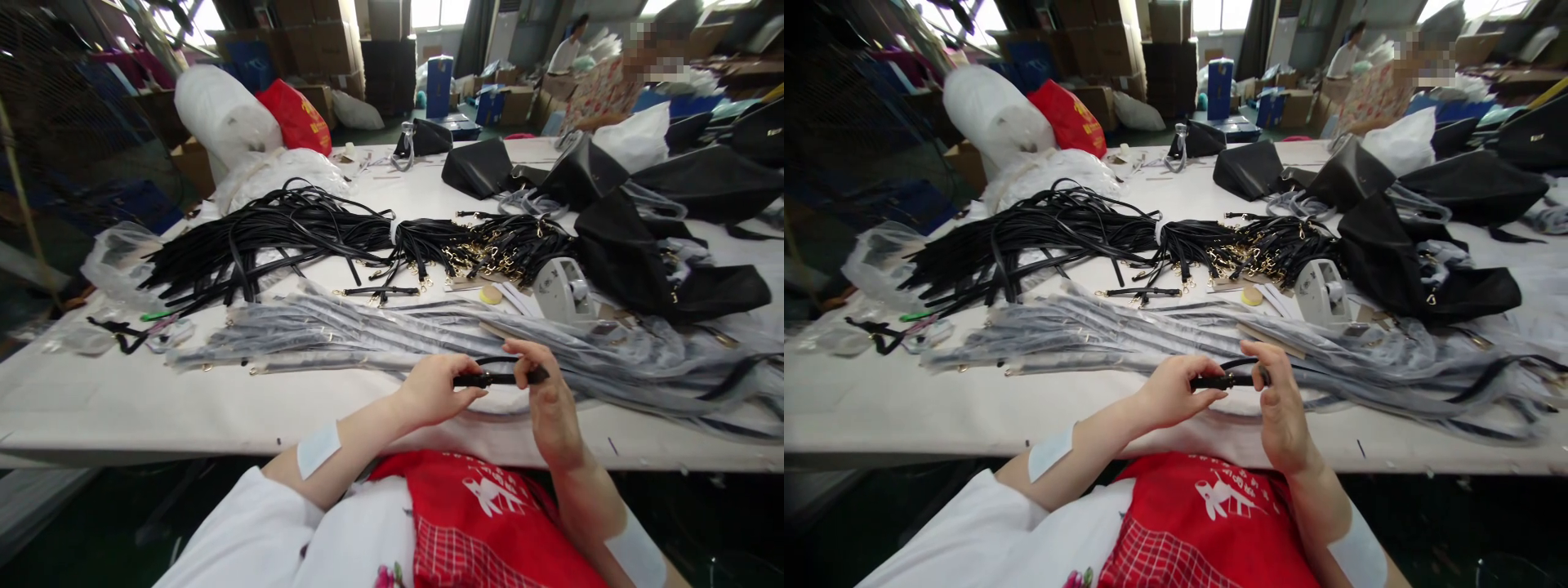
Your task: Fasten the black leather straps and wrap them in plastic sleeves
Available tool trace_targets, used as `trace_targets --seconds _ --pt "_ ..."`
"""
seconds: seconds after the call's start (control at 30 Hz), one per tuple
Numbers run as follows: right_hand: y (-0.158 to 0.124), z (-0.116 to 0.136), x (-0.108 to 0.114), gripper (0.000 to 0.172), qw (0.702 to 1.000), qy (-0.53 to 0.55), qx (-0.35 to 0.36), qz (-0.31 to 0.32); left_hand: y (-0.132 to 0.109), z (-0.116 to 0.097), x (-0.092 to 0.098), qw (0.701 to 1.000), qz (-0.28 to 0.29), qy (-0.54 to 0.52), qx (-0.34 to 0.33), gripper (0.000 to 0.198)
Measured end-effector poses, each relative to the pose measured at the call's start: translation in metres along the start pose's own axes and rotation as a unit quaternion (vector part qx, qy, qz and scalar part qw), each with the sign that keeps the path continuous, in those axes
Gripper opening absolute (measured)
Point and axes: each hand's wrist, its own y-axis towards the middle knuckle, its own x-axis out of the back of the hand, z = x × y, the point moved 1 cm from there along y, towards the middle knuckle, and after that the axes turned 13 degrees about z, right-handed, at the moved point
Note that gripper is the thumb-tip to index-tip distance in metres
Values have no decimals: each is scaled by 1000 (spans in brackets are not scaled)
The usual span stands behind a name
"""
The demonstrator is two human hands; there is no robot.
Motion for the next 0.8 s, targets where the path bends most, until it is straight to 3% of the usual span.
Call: trace_targets --seconds 0.13,0.27,0.47,0.67,0.8 --pt "6 -4 3 34 995 -65 3 74 -1 5 -1 1000 -6 17 -6 16" --pt "8 -14 9 37 986 -78 -34 145 -6 7 1 998 -41 -24 -32 17" --pt "5 -20 13 37 984 -69 -34 161 -9 7 4 995 -51 -67 -53 19" --pt "9 5 5 34 976 -88 7 201 -7 7 -7 996 -22 -44 -81 17" --pt "12 11 7 34 982 -111 -1 150 -8 7 -9 992 -46 -88 -76 15"
